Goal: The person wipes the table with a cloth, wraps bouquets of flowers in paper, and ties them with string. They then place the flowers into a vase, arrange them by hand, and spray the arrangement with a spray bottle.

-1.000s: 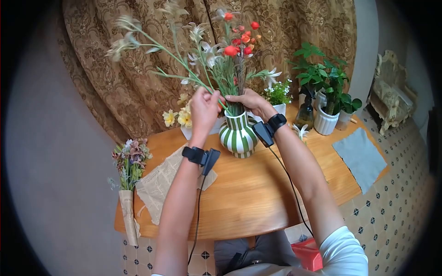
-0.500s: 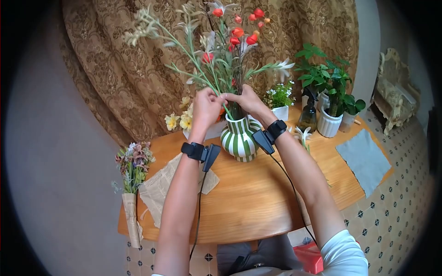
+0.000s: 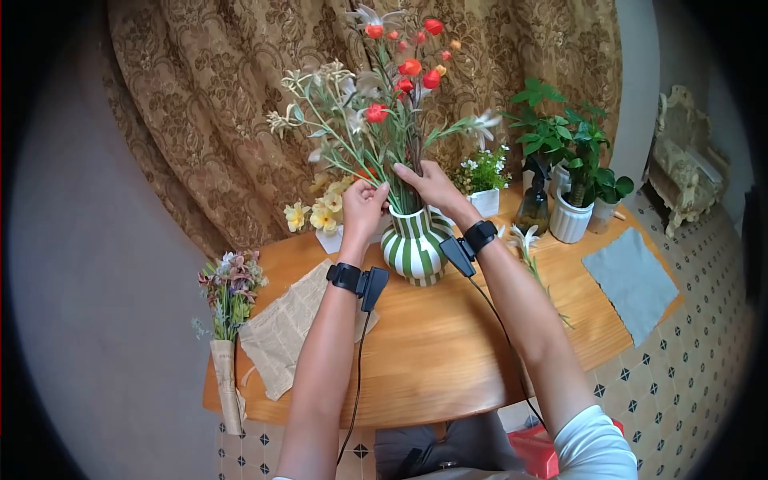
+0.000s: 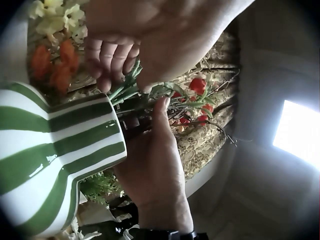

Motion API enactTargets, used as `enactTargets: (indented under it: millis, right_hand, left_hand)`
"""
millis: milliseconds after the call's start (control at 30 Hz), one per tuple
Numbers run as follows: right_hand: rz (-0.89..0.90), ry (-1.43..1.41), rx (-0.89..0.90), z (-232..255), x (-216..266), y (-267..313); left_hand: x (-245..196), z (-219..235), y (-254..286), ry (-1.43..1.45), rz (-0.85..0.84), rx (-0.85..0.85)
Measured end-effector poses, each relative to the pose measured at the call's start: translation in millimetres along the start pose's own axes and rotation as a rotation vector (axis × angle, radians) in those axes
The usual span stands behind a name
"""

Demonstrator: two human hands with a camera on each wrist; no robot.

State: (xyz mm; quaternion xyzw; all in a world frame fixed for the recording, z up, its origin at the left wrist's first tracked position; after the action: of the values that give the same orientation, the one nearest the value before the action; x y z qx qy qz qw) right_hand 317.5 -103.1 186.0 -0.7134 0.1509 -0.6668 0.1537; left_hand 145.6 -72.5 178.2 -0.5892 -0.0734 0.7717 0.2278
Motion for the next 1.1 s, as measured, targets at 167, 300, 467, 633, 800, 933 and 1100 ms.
enactTargets:
  millis: [167, 300, 467, 633, 800, 933, 1100]
  right_hand:
    - [-0.052, -0.338, -0.045, -0.7, -16.8, 1.6]
    - [-0.052, -0.402, -0.067, -7.5, -22.5, 3.6]
    - [-0.122, -0.445, -0.070, -10.7, -24.9, 15.2]
    - [-0.115, -0.207, -0.074, -5.9, -26.3, 10.9]
    - [-0.035, -0.056, -0.036, -0.8, -30.8, 23.9]
    - [0.079, 0.174, 0.003, 18.1, -24.1, 52.9]
    - [0.019, 0.191, 0.079, 47.1, -5.7, 119.1]
  left_hand:
    - [6.8, -8.1, 5.7, 0.082, -0.032, 0.011]
    - [4.7, -9.0, 7.4, 0.037, 0.001, -0.037]
    - [6.1, -4.5, 5.5, 0.085, -0.041, -0.121]
    - [10.6, 0.6, -2.1, 0.033, -0.080, -0.095]
    - [26.4, 1.1, -2.0, -0.212, -0.135, -0.021]
    - [16.9, 12.1, 48.2, -0.324, -0.169, -0.111]
    - [16.5, 79.4, 153.1, -0.316, -0.034, 0.195]
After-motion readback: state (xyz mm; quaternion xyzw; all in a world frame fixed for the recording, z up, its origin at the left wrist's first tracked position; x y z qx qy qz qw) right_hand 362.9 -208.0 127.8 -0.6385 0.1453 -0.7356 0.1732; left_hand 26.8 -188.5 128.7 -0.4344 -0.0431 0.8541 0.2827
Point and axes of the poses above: each hand's wrist, its own y-axis away from the middle knuckle, its own z-axis out of the back of the hand, x = y × z, the point moved 2 cm from there along -y, towards the middle knuckle, and after that the axes turned 12 degrees about -y, right-handed, at the moved point
